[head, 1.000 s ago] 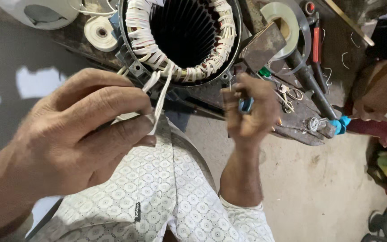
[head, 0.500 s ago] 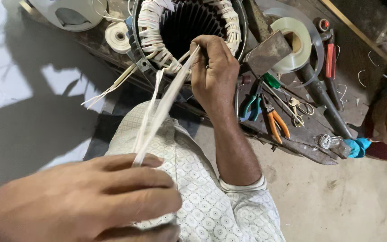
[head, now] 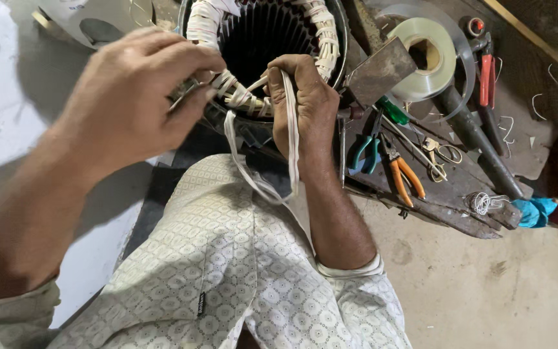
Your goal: The person secures the windings of a motor stator by wrapping white insulating tape around the coil ends and tapping them with a hammer. They repeatedly wrap, cut, and tap the tape to secure the windings in place.
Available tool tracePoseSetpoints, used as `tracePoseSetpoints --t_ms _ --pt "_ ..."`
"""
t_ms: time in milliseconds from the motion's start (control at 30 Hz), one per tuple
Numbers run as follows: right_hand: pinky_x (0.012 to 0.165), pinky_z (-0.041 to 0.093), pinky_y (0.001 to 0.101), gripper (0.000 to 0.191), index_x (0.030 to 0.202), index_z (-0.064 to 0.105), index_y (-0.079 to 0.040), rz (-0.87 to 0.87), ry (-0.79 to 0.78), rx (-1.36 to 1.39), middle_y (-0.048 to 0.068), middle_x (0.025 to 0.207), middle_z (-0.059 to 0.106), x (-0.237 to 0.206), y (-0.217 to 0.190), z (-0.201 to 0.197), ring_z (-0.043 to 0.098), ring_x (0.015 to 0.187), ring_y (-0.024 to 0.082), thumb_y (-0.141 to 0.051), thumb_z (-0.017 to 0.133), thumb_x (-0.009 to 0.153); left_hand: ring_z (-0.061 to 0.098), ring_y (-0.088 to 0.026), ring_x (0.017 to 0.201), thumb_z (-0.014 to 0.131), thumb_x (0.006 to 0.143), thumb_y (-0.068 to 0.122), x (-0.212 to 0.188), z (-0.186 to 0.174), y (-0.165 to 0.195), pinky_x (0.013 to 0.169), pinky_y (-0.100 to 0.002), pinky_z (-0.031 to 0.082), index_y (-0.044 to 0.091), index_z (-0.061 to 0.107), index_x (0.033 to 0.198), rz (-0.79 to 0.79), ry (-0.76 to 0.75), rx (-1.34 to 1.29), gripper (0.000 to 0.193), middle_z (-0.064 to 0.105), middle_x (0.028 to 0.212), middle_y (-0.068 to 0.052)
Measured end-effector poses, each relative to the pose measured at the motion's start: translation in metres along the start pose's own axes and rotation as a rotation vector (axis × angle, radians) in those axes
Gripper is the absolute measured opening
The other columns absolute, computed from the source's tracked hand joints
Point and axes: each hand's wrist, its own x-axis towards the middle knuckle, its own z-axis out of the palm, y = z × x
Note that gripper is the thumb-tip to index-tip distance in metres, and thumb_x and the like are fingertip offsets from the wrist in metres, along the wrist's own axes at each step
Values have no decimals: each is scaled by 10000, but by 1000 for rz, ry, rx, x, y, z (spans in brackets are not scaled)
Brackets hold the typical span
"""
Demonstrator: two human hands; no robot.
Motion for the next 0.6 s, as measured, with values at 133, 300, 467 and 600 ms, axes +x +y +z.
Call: tracePoseSetpoints --t_ms 133,300,467,600 --pt "650 571 241 23 1086 615 -97 -9 -5 20 5 911 723 2 -4 -3 700 798 71 -114 626 1097 720 -294 1039 720 898 109 -7 56 -16 908 -414 589 -22 668 1205 38 0 57 338 743 1074 -184" --pt "608 569 220 20 1099 619 -89 -31 -17 24 11 915 727 3 -2 -4 704 777 53 -79 623 1082 693 -299 853 625 899 -28 12 66 1 704 -400 600 -106 586 1213 -172 -262 126 326 700 961 -237" --pt "633 569 233 70 1120 625 -77 -41 -12 20 25 910 714 3 -1 -5 693 786 66 -51 658 1063 673 -267 816 611 904 -45 24 67 11 638 -382 590 -84 578 1086 -95 -198 192 189 664 869 -211" --pt "688 590 247 57 1131 625 -82 -59 0 -6 20 929 724 2 -1 -6 716 828 82 -62 659 1091 656 -256 765 609 914 -56 9 82 -8 630 -394 580 -63 571 1098 -49 -125 161 188 645 820 -171"
